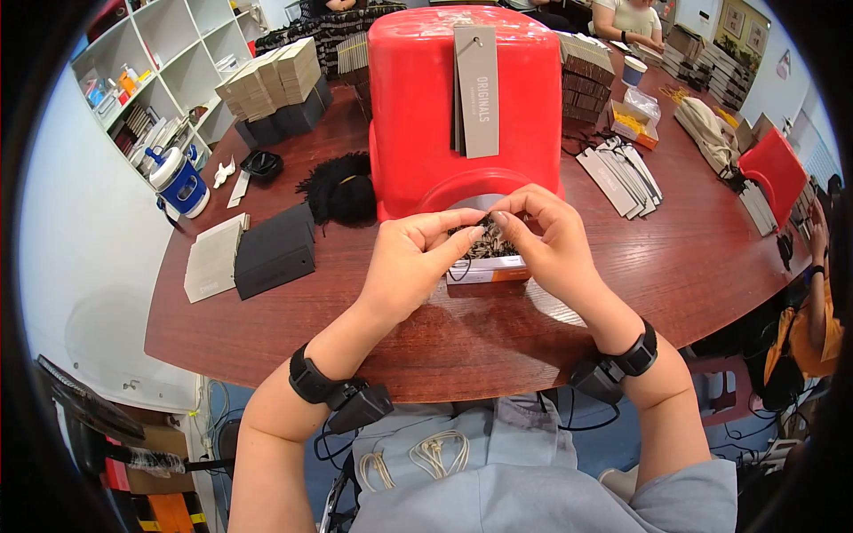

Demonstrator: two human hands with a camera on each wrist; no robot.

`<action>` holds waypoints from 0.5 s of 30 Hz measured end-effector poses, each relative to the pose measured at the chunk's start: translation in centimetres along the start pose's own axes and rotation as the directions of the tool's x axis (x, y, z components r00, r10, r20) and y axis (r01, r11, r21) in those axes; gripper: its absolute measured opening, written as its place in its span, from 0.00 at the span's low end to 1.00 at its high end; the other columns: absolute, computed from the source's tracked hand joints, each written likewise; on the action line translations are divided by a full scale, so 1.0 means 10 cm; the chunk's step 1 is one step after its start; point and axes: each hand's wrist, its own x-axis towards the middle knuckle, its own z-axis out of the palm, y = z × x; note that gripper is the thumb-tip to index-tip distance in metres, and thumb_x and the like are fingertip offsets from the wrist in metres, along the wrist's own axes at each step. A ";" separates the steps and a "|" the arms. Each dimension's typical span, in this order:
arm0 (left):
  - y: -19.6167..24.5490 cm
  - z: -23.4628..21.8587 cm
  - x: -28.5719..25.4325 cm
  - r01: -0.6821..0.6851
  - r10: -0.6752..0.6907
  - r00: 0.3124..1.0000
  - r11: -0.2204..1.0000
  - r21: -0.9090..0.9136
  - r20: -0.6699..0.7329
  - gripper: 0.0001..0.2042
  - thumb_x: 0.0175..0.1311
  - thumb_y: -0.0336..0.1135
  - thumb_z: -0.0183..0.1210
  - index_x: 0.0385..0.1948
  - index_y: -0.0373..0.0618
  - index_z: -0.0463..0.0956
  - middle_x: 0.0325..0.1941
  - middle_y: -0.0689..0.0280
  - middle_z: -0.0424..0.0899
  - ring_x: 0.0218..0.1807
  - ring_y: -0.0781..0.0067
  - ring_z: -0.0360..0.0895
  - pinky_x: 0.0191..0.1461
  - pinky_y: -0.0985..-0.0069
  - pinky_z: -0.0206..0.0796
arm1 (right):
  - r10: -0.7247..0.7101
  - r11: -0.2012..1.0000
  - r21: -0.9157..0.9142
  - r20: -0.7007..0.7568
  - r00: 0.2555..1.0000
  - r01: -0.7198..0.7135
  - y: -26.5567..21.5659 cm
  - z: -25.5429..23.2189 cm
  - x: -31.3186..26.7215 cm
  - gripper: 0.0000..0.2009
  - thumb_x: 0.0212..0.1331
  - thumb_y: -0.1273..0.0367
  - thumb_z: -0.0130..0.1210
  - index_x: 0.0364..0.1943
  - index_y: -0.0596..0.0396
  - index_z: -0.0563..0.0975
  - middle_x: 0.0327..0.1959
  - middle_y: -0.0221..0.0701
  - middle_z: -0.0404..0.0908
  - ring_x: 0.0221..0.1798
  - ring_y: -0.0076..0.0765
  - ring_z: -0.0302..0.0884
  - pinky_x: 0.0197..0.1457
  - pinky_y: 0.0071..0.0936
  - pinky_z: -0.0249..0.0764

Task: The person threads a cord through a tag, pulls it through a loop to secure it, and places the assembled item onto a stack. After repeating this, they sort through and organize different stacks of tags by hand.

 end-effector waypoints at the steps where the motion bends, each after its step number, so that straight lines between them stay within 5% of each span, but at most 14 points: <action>1: 0.03 0.03 -0.01 -0.001 0.001 1.000 1.000 0.000 0.000 0.10 0.54 0.27 0.53 0.38 0.35 0.72 0.22 0.75 0.74 0.25 0.93 0.65 0.27 0.92 0.57 | -0.059 0.995 -0.078 -0.061 0.996 0.054 -0.03 0.01 0.00 0.04 0.48 0.74 0.51 0.26 0.60 0.73 0.25 0.31 0.71 0.28 0.25 0.70 0.30 0.18 0.66; 7: 0.03 0.15 -0.03 0.014 -0.020 0.999 0.984 -0.180 -0.031 0.12 0.57 0.28 0.49 0.42 0.35 0.70 0.28 0.72 0.75 0.25 0.93 0.65 0.25 0.94 0.56 | -0.232 0.936 -0.311 -0.199 0.952 0.163 -0.02 0.03 0.03 0.02 0.45 0.76 0.52 0.24 0.59 0.72 0.24 0.32 0.70 0.27 0.33 0.69 0.29 0.23 0.67; 10: 0.16 0.12 -0.06 0.127 -0.128 0.991 0.992 0.015 0.034 0.11 0.59 0.31 0.48 0.41 0.36 0.69 0.25 0.71 0.76 0.19 0.92 0.63 0.17 0.91 0.51 | -0.264 0.918 -0.355 -0.211 0.941 0.177 -0.04 0.01 0.04 0.02 0.45 0.76 0.52 0.24 0.59 0.72 0.23 0.32 0.70 0.27 0.34 0.69 0.29 0.23 0.67; 13: 0.16 0.04 -0.08 0.087 -0.090 0.996 0.988 0.128 0.021 0.09 0.58 0.31 0.48 0.35 0.36 0.71 0.20 0.70 0.75 0.18 0.90 0.64 0.17 0.90 0.52 | -0.337 0.895 -0.378 -0.223 0.915 0.237 -0.05 -0.09 0.09 0.01 0.45 0.76 0.52 0.23 0.59 0.73 0.23 0.32 0.71 0.25 0.31 0.71 0.28 0.22 0.67; 15: 0.21 -0.01 -0.11 0.061 -0.056 0.998 0.980 0.188 -0.028 0.07 0.58 0.30 0.49 0.30 0.35 0.71 0.16 0.69 0.73 0.18 0.88 0.66 0.18 0.89 0.54 | -0.223 0.959 -0.244 -0.347 0.911 0.142 -0.09 -0.24 0.10 0.01 0.44 0.76 0.53 0.23 0.60 0.74 0.23 0.32 0.72 0.24 0.27 0.72 0.27 0.19 0.68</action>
